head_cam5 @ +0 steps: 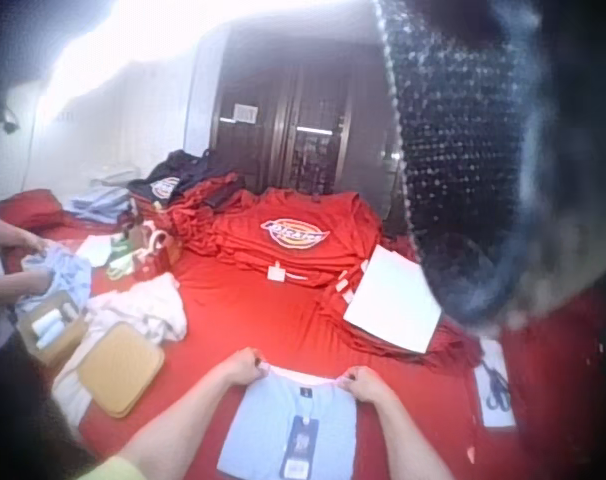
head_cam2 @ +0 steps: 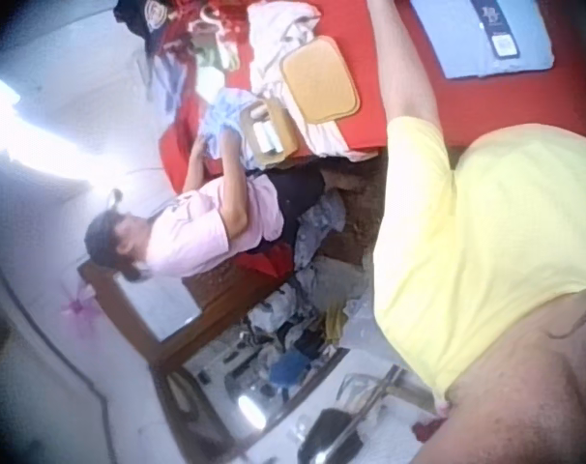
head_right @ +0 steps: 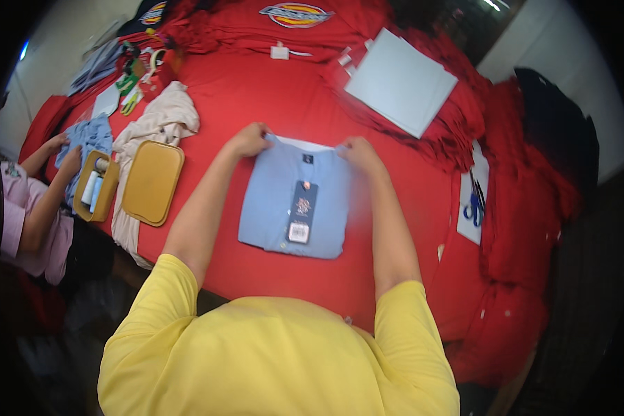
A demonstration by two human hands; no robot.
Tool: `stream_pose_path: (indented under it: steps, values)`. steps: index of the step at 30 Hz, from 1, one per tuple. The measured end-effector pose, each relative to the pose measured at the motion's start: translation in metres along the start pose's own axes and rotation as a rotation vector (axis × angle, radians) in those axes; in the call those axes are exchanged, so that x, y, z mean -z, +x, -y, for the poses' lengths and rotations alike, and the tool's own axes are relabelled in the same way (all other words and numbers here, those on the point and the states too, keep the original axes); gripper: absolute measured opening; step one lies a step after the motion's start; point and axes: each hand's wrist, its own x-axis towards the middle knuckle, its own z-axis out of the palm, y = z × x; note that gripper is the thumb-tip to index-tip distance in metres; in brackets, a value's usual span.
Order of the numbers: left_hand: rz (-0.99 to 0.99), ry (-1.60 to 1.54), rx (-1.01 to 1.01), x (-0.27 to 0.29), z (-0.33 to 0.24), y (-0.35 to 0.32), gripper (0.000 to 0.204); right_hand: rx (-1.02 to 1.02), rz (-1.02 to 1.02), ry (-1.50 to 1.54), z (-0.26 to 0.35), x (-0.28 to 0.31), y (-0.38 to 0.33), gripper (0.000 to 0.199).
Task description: The person folds a light blue button-down shirt over a white board and then folds a beige button-down shirt.
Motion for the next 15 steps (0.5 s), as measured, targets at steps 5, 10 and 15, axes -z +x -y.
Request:
stream_pose_path:
  steps: [5,10,15]
  values:
    - [0.062,0.002,0.035,0.013,-0.028,-0.022,0.036,0.124,0.101,-0.163,0.019,0.013,-0.013,0.012]
    - [0.158,-0.057,0.036,0.022,-0.032,-0.027,0.039,0.194,0.019,-0.112,0.01,0.014,-0.021,0.014]
    - [0.213,-0.25,0.016,0.014,-0.013,-0.019,0.037,0.019,0.144,0.18,0.002,0.008,-0.024,0.012]
